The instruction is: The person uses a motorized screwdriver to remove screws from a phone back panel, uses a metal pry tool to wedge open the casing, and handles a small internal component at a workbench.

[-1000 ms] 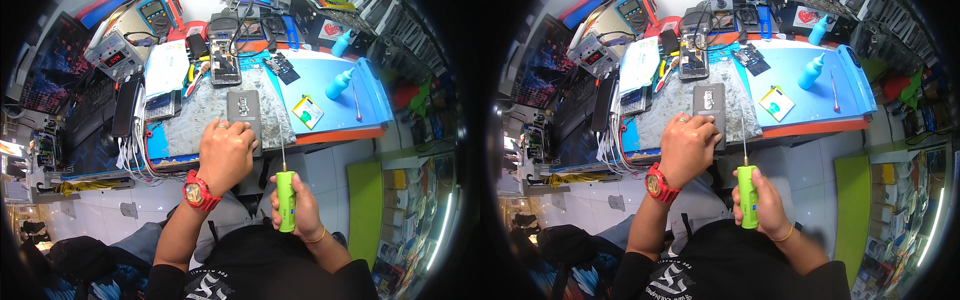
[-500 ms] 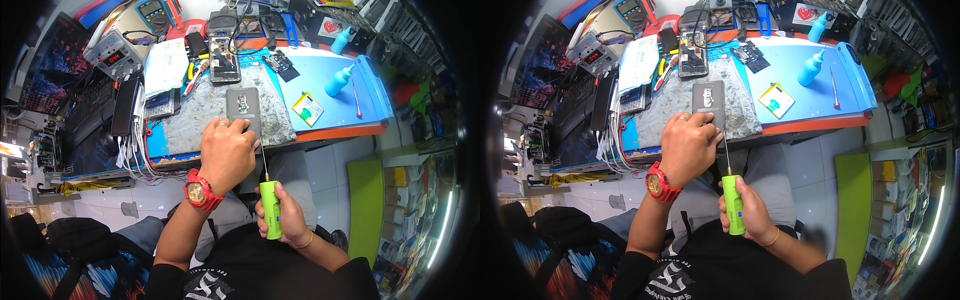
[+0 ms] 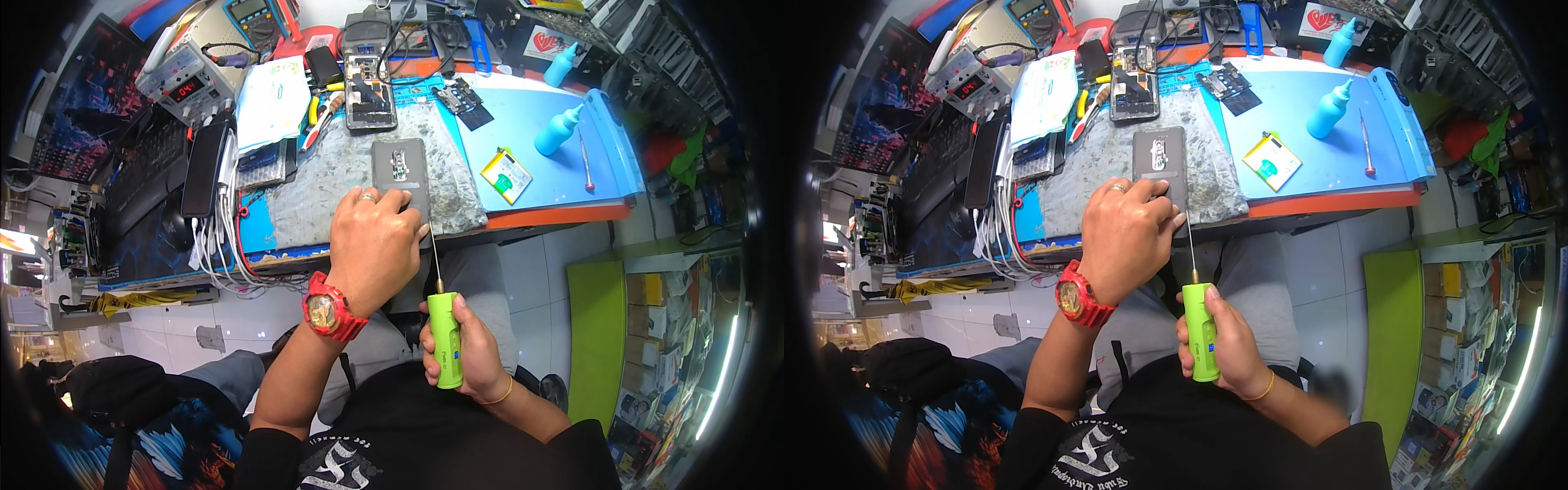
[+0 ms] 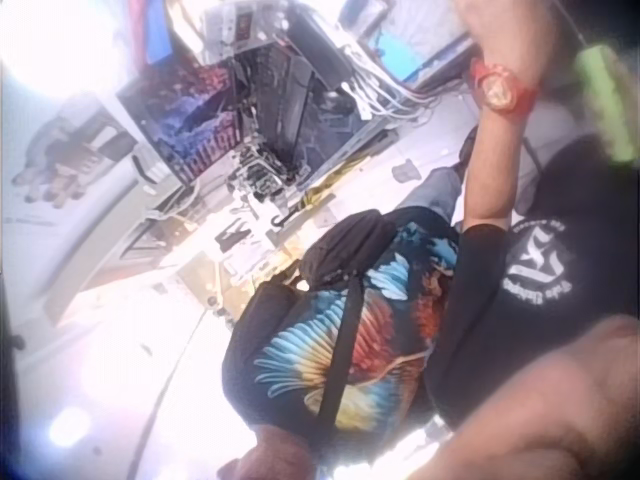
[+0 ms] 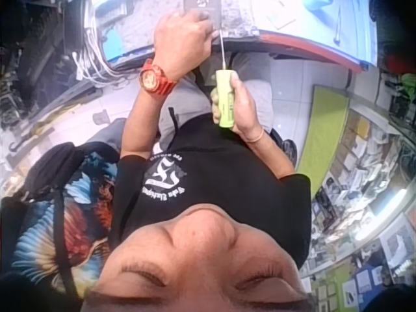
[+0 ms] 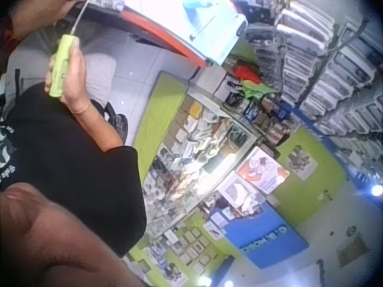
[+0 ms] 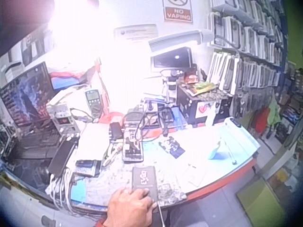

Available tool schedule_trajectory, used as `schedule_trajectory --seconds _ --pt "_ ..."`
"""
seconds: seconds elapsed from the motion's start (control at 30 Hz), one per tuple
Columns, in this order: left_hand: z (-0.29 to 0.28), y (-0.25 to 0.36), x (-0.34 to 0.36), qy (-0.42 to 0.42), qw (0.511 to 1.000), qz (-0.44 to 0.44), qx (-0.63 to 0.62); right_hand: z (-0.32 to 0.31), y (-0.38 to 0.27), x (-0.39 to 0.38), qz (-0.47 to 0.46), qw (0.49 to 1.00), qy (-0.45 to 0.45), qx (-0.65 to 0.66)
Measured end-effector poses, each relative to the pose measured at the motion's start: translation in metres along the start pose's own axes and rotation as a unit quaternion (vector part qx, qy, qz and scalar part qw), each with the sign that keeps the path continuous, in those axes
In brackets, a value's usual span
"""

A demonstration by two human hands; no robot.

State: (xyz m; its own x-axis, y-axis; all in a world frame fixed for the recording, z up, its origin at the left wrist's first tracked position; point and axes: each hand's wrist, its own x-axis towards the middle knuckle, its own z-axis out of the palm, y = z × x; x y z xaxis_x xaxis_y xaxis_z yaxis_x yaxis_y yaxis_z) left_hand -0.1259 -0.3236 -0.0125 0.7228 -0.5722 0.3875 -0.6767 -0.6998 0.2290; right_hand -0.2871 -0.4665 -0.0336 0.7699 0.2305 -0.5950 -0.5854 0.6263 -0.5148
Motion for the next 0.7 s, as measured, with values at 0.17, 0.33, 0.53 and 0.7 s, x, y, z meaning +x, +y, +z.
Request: schedule_trajectory --seconds 0.17,0.33,0.53,0.7 --pt "0.0004 -0.0006 0.0004 0.002 1.0 0.0 -0.001 -0.0006 -0.0007 0.0004 -0.002 1.0 -0.001 -0.002" --pt "0.0007 -0.0002 0.0007 0.001 1.0 -0.001 -0.002 -0.0012 -0.0012 0.0013 -0.007 1.0 -0.005 0.0" --pt "0.0023 -0.0009 0.0001 0.003 1.0 -0.002 -0.002 -0.0015 -0.0016 0.0029 -0.007 1.0 -0.006 0.003" --pt "0.0027 -0.0005 0.0004 0.008 1.0 -0.002 -0.006 -0.0018 -0.0013 0.0032 -0.008 1.0 -0.003 0.009"
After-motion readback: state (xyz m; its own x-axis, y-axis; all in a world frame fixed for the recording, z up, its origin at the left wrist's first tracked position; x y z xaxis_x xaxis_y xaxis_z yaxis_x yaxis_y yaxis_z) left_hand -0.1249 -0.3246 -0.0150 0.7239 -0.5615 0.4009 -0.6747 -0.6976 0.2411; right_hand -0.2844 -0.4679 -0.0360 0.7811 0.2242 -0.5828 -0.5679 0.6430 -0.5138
